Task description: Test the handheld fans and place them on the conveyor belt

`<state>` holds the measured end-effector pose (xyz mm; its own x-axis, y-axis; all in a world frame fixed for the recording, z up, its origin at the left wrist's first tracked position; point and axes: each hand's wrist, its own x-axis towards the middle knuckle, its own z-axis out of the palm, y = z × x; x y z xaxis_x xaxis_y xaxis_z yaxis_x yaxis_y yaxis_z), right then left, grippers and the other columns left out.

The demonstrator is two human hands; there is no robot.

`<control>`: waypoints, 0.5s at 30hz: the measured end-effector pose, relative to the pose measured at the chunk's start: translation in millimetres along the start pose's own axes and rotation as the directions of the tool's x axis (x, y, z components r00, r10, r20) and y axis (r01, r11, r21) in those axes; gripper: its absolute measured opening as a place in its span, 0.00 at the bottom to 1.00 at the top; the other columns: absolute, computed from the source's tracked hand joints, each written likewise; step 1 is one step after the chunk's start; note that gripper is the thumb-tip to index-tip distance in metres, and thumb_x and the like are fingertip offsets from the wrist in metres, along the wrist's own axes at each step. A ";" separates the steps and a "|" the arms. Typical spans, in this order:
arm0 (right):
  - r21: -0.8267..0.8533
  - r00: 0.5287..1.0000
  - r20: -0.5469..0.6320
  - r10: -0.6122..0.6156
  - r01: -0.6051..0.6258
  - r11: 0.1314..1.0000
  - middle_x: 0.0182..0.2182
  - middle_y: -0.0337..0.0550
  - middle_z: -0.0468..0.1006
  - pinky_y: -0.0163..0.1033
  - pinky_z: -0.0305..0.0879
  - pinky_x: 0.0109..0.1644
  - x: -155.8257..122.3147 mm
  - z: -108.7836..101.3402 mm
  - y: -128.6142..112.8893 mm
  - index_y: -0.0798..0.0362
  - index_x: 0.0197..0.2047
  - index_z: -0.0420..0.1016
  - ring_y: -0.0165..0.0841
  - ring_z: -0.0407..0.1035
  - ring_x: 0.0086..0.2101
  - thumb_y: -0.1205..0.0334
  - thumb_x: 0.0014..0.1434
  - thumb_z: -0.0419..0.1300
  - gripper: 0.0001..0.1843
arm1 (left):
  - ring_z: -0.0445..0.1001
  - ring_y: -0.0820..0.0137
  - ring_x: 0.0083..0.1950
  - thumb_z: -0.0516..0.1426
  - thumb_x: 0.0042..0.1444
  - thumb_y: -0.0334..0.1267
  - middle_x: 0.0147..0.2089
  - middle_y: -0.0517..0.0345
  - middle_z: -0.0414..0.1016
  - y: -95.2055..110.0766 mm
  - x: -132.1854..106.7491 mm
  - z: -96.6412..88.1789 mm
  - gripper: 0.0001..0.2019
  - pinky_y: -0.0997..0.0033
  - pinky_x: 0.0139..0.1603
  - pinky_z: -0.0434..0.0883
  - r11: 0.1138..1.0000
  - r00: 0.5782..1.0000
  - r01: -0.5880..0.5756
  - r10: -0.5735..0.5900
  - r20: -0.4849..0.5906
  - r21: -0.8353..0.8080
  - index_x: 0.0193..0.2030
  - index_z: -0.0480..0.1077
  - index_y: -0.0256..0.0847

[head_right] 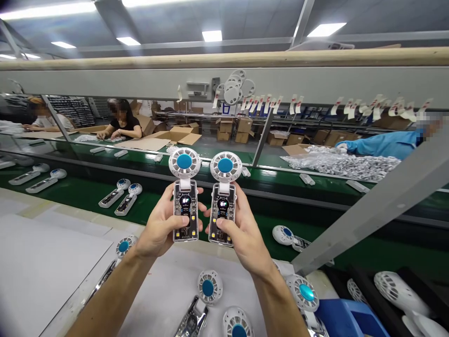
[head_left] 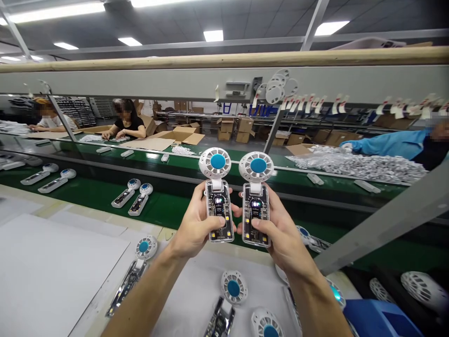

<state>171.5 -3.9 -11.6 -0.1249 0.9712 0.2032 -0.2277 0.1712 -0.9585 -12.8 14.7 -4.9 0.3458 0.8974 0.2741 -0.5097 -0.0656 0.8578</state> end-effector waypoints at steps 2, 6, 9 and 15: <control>0.005 1.000 -0.003 -0.010 0.010 1.000 0.40 0.41 0.80 0.44 0.77 0.37 -0.3 0.2 0.1 0.39 0.72 0.49 0.35 0.76 0.32 0.64 0.59 0.61 0.41 | 0.79 0.65 0.31 0.63 0.50 0.31 0.42 0.52 0.79 -1.3 0.3 -0.2 0.30 0.65 0.32 0.76 1.000 1.000 0.002 -0.002 0.006 -0.009 0.58 0.57 0.43; 0.036 0.999 0.012 -0.050 0.049 0.998 0.45 0.43 0.80 0.44 0.77 0.37 -1.0 -0.7 0.9 0.41 0.71 0.51 0.35 0.76 0.33 0.64 0.60 0.60 0.39 | 0.80 0.66 0.32 0.63 0.50 0.31 0.43 0.51 0.79 -3.4 0.1 0.6 0.29 0.65 0.32 0.77 0.999 1.000 0.004 -0.003 0.029 -0.043 0.58 0.57 0.42; 0.063 0.997 0.025 -0.066 0.064 0.996 0.47 0.43 0.79 0.43 0.77 0.36 -1.4 -3.2 2.4 0.39 0.70 0.52 0.35 0.77 0.32 0.65 0.60 0.60 0.38 | 0.80 0.66 0.33 0.62 0.51 0.30 0.45 0.50 0.80 -3.9 -1.0 1.9 0.29 0.65 0.34 0.78 0.998 0.999 -0.009 0.012 0.042 -0.067 0.58 0.57 0.42; 0.062 0.993 0.035 -0.115 0.113 0.992 0.47 0.43 0.79 0.43 0.76 0.33 0.8 -8.2 4.0 0.39 0.70 0.52 0.34 0.76 0.30 0.65 0.60 0.60 0.38 | 0.79 0.65 0.30 0.63 0.50 0.32 0.43 0.50 0.80 -6.1 -2.2 3.6 0.33 0.66 0.30 0.76 0.999 0.999 0.001 0.000 0.040 -0.038 0.61 0.53 0.42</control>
<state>178.5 -1.0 -16.9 -0.1316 0.9385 0.3193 -0.3003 0.2692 -0.9151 -7.7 11.6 -9.2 0.3773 0.8790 0.2915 -0.5388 -0.0477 0.8411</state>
